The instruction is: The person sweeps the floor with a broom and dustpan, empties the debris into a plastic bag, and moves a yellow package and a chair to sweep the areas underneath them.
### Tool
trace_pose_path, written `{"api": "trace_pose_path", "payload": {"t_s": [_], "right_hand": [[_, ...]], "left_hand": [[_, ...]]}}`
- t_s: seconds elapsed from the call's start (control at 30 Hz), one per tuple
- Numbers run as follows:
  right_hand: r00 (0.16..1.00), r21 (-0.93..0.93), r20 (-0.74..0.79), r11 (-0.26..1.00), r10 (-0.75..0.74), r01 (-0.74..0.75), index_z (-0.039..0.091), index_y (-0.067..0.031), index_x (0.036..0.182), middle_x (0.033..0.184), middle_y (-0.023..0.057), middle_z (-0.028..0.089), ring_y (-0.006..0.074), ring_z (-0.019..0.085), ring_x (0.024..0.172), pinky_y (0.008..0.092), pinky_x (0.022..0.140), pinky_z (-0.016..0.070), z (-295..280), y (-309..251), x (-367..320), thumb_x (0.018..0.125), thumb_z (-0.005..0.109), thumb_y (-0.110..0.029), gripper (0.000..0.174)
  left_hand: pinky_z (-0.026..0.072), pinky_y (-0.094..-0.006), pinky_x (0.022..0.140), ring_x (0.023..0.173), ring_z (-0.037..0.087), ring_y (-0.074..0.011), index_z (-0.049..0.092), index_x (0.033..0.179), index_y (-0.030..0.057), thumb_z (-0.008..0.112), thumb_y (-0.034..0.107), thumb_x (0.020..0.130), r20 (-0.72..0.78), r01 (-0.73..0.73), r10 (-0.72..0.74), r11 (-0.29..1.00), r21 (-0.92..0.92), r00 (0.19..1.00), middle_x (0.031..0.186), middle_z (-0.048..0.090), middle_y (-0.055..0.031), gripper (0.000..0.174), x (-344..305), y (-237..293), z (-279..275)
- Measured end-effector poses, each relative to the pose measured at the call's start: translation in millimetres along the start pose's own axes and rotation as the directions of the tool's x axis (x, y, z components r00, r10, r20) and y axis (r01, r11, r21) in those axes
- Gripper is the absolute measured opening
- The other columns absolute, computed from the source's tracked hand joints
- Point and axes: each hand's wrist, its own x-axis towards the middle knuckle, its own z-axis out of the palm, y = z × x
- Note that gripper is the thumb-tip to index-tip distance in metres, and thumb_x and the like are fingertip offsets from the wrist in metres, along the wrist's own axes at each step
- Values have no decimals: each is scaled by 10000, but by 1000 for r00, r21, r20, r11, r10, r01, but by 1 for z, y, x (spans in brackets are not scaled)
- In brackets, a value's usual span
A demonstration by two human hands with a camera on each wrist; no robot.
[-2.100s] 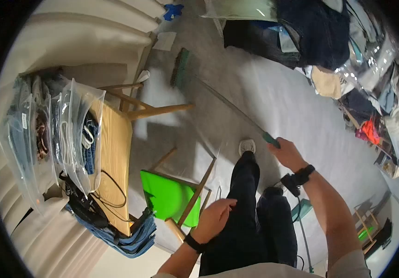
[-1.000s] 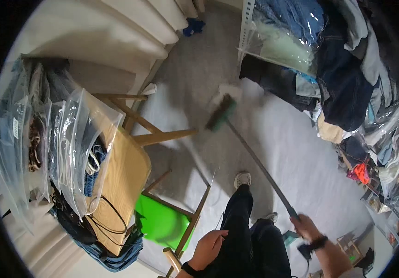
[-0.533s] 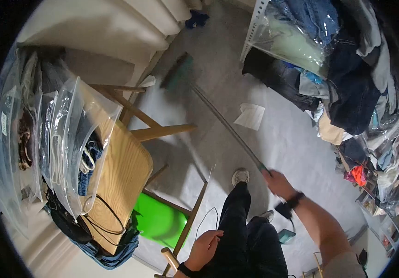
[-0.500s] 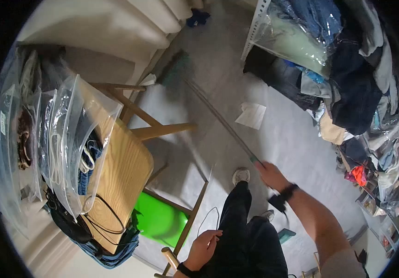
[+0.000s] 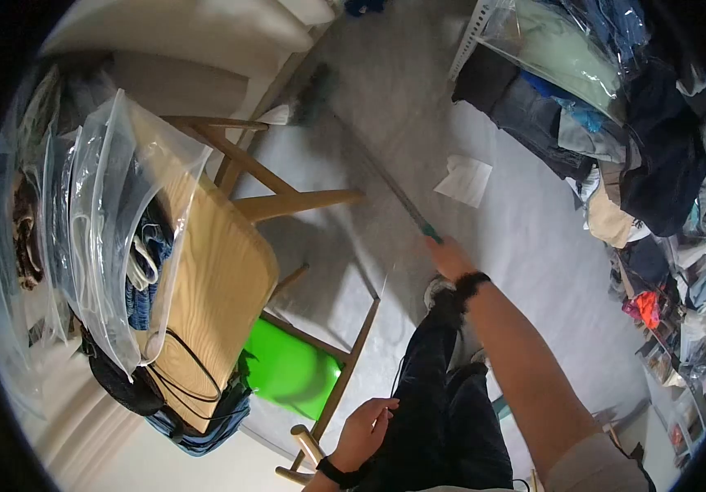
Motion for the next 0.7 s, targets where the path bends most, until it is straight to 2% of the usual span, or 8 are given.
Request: {"api": "trace_pose_path", "payload": {"t_s": [0.13, 0.23, 0.27, 0.33, 0.37, 0.43, 0.6, 0.7], "right_hand": [[985, -100, 2, 980, 173, -172, 557, 60, 931, 910, 290, 584, 442, 544, 914, 459, 791, 435, -49, 81, -88, 844, 427, -516, 597], [985, 2, -23, 985, 171, -171, 521, 52, 851, 751, 284, 571, 459, 553, 781, 481, 654, 439, -66, 145, -155, 871, 449, -447, 505], [992, 16, -85, 996, 88, -87, 483, -19, 737, 513, 75, 480, 175, 487, 404, 324, 358, 389, -59, 167, -167, 882, 457, -429, 436], [996, 21, -22, 996, 91, -90, 490, -7, 748, 551, 135, 527, 270, 535, 461, 369, 420, 422, -74, 141, -188, 880, 462, -426, 440], [996, 21, -22, 996, 92, -91, 490, -7, 748, 551, 135, 527, 270, 535, 461, 369, 420, 422, -77, 135, -187, 880, 462, -426, 440], [1000, -163, 4, 987, 4, -3, 522, 19, 859, 751, 265, 579, 448, 555, 779, 468, 642, 445, -86, 121, -170, 887, 429, -434, 462], [970, -451, -2, 866, -243, 216, 528, -16, 859, 716, 228, 596, 415, 582, 714, 487, 634, 462, -117, 59, -75, 884, 404, -476, 477], [933, -463, 66, 817, -354, 344, 578, 2, 897, 785, 214, 611, 381, 593, 778, 452, 705, 461, -134, -4, -30, 876, 431, -453, 479]], "left_hand": [[485, -307, 712, 790, 605, -244, 564, 1000, 5, 473, -25, 822, -16, 4, -4, 1000, -20, 1000, 902, 606, -134, 202, -3, 1, 0], [484, -305, 716, 791, 602, -249, 565, 1006, 7, 467, -25, 821, 15, -20, 21, 999, -41, 1000, 902, 606, -136, 212, 2, 9, 7], [483, -304, 716, 788, 601, -249, 565, 1009, 8, 463, -23, 823, 24, -12, 13, 999, -46, 1000, 902, 606, -135, 215, 0, 11, 9], [483, -305, 717, 783, 600, -245, 564, 1013, 11, 460, -20, 824, 42, -15, 17, 999, -39, 999, 907, 605, -134, 219, -1, 15, 14], [482, -306, 717, 778, 599, -242, 563, 1017, 13, 456, -17, 824, 59, -19, 21, 999, -32, 998, 912, 604, -132, 223, -1, 16, 16], [481, -305, 717, 777, 598, -240, 562, 1020, 15, 454, -13, 826, 67, -21, 24, 999, -44, 997, 915, 604, -132, 224, 0, 22, 17], [482, -302, 715, 788, 599, -236, 560, 1028, 16, 451, -16, 824, 83, -5, 7, 1000, -31, 997, 925, 603, -134, 233, 3, 14, 10], [485, -302, 704, 777, 603, -235, 560, 1025, 11, 444, -22, 828, 33, 20, -20, 1000, -5, 999, 919, 603, -139, 231, 4, 3, -1]]}}
